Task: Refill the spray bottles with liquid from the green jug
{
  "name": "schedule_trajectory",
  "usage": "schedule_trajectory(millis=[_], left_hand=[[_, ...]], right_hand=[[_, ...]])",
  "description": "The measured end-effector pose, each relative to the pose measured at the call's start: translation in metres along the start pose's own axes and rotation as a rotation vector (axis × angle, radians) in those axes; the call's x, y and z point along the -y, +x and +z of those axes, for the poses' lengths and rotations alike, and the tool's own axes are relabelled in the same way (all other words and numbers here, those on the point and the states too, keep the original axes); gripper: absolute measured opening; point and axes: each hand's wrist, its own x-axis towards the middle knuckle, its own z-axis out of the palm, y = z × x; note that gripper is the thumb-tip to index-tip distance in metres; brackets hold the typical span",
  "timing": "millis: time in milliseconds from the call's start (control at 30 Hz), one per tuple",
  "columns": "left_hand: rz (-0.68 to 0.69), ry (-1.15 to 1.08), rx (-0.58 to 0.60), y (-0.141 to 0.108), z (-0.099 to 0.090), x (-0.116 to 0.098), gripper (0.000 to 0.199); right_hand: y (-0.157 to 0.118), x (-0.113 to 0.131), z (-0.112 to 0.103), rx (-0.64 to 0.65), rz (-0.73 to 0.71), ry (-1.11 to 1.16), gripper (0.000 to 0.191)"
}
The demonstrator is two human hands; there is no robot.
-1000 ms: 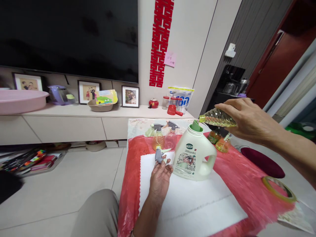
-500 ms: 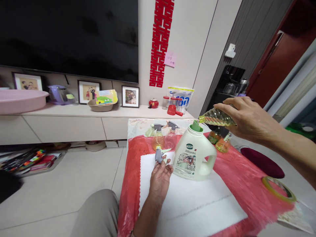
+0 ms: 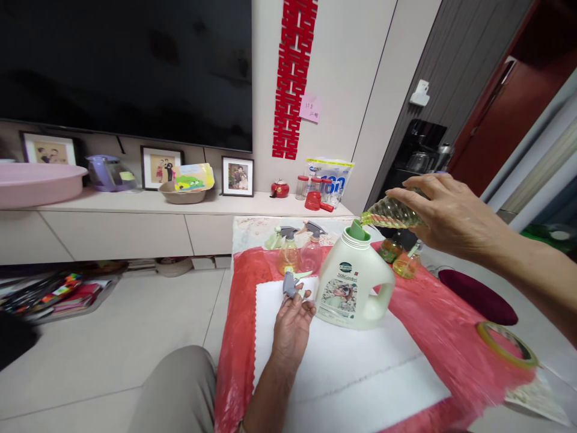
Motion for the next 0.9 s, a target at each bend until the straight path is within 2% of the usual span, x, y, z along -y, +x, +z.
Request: schedule_trajectory(millis=[700,900], left_hand=[[0.001,-0.004,0.001,-0.001,0.000,0.000,0.035],[-0.001,-0.008,-0.002,-0.001,0.001,-0.001,0.037]], right_hand=[[0.007,0.012,-0.007,-0.059,-0.078,-0.107,0.050],[0.002,0.015,-0.004,-0.064,-0.035,-0.084,0.054]])
